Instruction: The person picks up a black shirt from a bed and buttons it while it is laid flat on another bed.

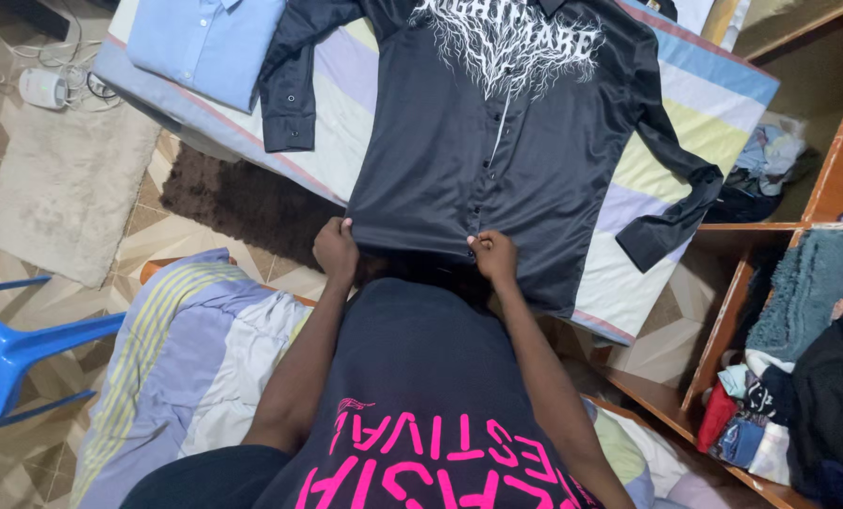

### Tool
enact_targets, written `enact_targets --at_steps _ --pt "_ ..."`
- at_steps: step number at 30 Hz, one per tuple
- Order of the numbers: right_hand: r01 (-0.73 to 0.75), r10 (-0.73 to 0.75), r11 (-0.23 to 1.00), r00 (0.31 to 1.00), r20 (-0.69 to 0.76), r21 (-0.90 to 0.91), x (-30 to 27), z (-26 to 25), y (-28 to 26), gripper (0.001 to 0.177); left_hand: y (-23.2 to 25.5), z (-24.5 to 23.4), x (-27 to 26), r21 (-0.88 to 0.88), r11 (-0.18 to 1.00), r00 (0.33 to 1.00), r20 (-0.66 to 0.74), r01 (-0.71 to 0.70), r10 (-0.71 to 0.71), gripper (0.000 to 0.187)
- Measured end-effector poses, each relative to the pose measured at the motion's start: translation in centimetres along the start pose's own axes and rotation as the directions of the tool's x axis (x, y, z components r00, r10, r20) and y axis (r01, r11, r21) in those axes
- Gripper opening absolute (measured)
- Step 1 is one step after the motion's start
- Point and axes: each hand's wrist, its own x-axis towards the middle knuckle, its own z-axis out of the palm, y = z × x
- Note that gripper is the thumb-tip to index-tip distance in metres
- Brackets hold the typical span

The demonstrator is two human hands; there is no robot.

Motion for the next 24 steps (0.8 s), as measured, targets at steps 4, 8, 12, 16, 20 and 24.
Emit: enact_targets --at_steps 4,8,12,16,20,24 --pt "-0.075 0.072 0.997 0.987 0.146 0.014 -0.4 -0.9 -1.0 0.027 0.2 0.3 -0.2 0.050 0.999 0.998 -0.057 0.016 -0.013 0.016" --pt "-0.057 0.059 0.998 0.957 0.285 -0.015 0.3 -1.2 0.2 0.035 2.2 0.4 -1.1 0.264 0.957 0.893 -0.394 -0.115 0.217 0.030" --pt "-0.093 0.067 0.994 0.937 0.343 0.062 0.2 -2.2 1.8 0.034 4.7 1.1 -1.9 0.080 0.939 0.868 -0.361 -0.334 0.340 0.030" --pt "-0.002 -0.057 0.977 0.961 -0.272 -0.212 -1.9 -5.8 2.2 0.038 6.5 4.7 -2.8 -0.365 0.872 0.906 0.144 -0.325 0.398 0.012" --pt "-0.061 -0.153 0.958 0.719 -0.678 -0.281 -3.3 -10.2 3.2 0.059 7.1 7.8 -4.7 -0.423 0.839 0.767 0.390 -0.343 0.510 0.014" --pt "-0.322 0.078 0.918 0.721 -0.689 -0.233 -4.8 -13.0 5.3 0.045 6.7 8.5 -6.2 -0.322 0.850 0.680 0.510 -0.417 0.527 0.028"
